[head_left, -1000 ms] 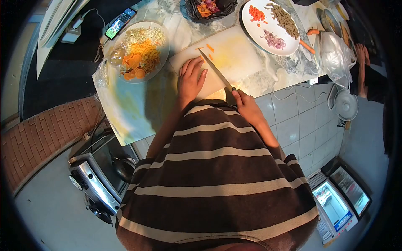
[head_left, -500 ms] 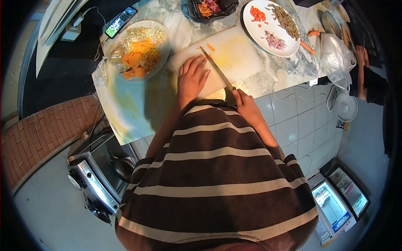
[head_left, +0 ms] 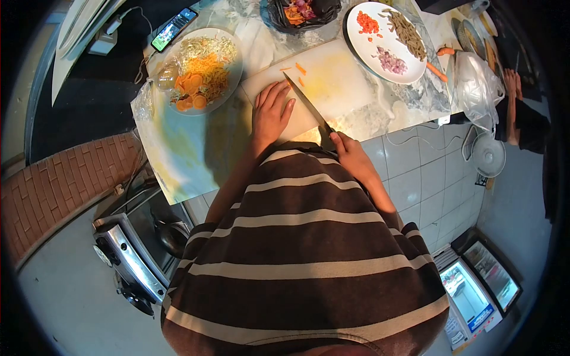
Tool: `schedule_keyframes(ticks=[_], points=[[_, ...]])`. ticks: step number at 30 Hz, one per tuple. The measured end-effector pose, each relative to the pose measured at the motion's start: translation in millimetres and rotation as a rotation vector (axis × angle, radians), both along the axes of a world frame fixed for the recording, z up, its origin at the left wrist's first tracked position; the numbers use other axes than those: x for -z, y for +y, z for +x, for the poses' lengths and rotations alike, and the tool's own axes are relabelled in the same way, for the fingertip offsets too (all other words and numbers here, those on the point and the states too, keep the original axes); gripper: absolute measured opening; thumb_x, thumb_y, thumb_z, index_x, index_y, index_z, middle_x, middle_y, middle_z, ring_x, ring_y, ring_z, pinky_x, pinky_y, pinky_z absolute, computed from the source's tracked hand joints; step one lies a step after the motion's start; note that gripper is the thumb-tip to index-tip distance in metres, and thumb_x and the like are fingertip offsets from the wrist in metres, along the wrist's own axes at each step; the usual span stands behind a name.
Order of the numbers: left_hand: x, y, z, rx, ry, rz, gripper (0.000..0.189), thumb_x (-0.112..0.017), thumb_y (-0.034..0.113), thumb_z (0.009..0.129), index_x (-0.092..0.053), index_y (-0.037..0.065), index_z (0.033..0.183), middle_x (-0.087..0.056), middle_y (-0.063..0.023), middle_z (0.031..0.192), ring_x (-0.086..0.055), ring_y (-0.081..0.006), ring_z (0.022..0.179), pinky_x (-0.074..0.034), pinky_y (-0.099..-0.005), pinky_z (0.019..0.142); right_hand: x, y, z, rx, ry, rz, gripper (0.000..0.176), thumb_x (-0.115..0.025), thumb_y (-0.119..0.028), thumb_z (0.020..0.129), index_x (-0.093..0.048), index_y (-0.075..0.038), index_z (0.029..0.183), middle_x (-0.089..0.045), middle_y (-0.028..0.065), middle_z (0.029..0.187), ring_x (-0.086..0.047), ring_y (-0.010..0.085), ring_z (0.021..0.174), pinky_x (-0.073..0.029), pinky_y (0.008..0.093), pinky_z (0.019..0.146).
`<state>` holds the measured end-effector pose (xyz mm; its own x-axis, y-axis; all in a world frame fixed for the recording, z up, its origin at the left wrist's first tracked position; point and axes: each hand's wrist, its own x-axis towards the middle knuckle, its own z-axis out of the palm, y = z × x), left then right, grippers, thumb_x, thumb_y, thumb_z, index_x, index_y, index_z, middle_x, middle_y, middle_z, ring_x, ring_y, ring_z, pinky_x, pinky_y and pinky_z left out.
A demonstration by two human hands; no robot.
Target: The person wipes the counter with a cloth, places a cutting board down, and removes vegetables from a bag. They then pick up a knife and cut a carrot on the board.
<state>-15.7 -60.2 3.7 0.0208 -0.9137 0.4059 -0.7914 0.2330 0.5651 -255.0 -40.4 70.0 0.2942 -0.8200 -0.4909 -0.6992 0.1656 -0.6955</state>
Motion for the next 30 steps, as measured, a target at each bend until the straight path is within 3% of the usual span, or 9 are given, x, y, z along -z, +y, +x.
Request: schedule_keyframes(ticks=[2,4,8,16,20,22,26,30], points=[[3.2,0.6,1.6,-0.009,0.032,-0.013,0.034,-0.065,0.019,0.088,-0.062,0.004,0.119,-0.058,-0.0071,0.128,-0.051,-0.0279,0.121,-0.04,-0.041,0.102,-1.0,-1.9,0.9,-0.008,0.009,-0.016,0.048,-0.041,-0.04,0.104,-0.059,0.004,0.102,-0.057,0.0249,0.07,-0.053,0.0357,0.064,-0.044,0.042,0.066],[5.1,1.6,2.5,-0.027,0.072,-0.007,0.033,-0.065,0.019,0.089,-0.063,0.004,0.118,-0.058,-0.0076,0.127,-0.052,-0.0283,0.119,-0.04,-0.0412,0.101,-4.6,-4.5,3.2,-0.014,0.037,0.012,0.048,-0.04,-0.041,0.103,-0.061,0.002,0.108,-0.062,0.0305,0.079,-0.061,0.049,0.082,-0.046,0.0508,0.071],[2.7,1.3,1.6,-0.028,0.013,-0.019,0.032,-0.064,0.02,0.089,-0.064,0.005,0.117,-0.059,-0.0068,0.126,-0.052,-0.0278,0.119,-0.04,-0.0411,0.101,-5.2,-7.2,7.6,-0.044,0.067,0.008,0.048,-0.039,-0.04,0.103,-0.06,0.003,0.104,-0.062,0.0301,0.078,-0.061,0.0495,0.08,-0.046,0.0512,0.069],[0.0,4.2,5.1,-0.016,-0.022,-0.004,0.031,-0.062,0.018,0.091,-0.064,0.007,0.119,-0.06,-0.0063,0.128,-0.051,-0.0286,0.121,-0.039,-0.0414,0.103,-2.5,-10.9,2.6,-0.081,-0.014,0.097,0.052,-0.039,-0.042,0.103,-0.059,0.003,0.121,-0.064,0.031,0.092,-0.062,0.0458,0.096,-0.046,0.0465,0.084],[-1.1,5.0,5.7,-0.014,-0.036,0.008,0.031,-0.062,0.018,0.091,-0.065,0.007,0.119,-0.059,-0.0059,0.128,-0.05,-0.0283,0.122,-0.038,-0.0414,0.102,-7.5,-13.0,0.2,-0.067,0.008,0.106,0.051,-0.04,-0.042,0.103,-0.06,0.004,0.116,-0.064,0.0305,0.088,-0.061,0.047,0.091,-0.047,0.046,0.08],[-2.5,4.9,4.0,-0.012,-0.096,-0.008,0.031,-0.063,0.018,0.09,-0.065,0.008,0.119,-0.058,-0.0055,0.129,-0.051,-0.0284,0.121,-0.039,-0.0416,0.102,-0.7,-10.6,-0.7,-0.012,-0.022,-0.018,0.047,-0.042,-0.039,0.104,-0.058,0.005,0.104,-0.06,0.0238,0.076,-0.053,0.0335,0.069,-0.045,0.0393,0.07],[-4.9,4.0,3.3,-0.013,-0.107,-0.016,0.031,-0.063,0.018,0.09,-0.064,0.008,0.119,-0.058,-0.007,0.128,-0.051,-0.0296,0.12,-0.039,-0.0421,0.101,-5.4,-12.1,2.4,-0.014,0.025,0.026,0.046,-0.042,-0.038,0.104,-0.058,0.005,0.102,-0.059,0.0254,0.076,-0.052,0.0385,0.069,-0.045,0.0405,0.069],[-2.5,5.5,4.5,-0.043,0.058,-0.002,0.031,-0.063,0.018,0.09,-0.063,0.007,0.119,-0.058,-0.0098,0.126,-0.052,-0.0311,0.117,-0.04,-0.0428,0.1,-4.8,-7.4,4.5,-0.029,0.041,-0.024,0.048,-0.041,-0.04,0.104,-0.058,0.005,0.103,-0.06,0.0277,0.078,-0.055,0.0444,0.074,-0.045,0.0435,0.071]])
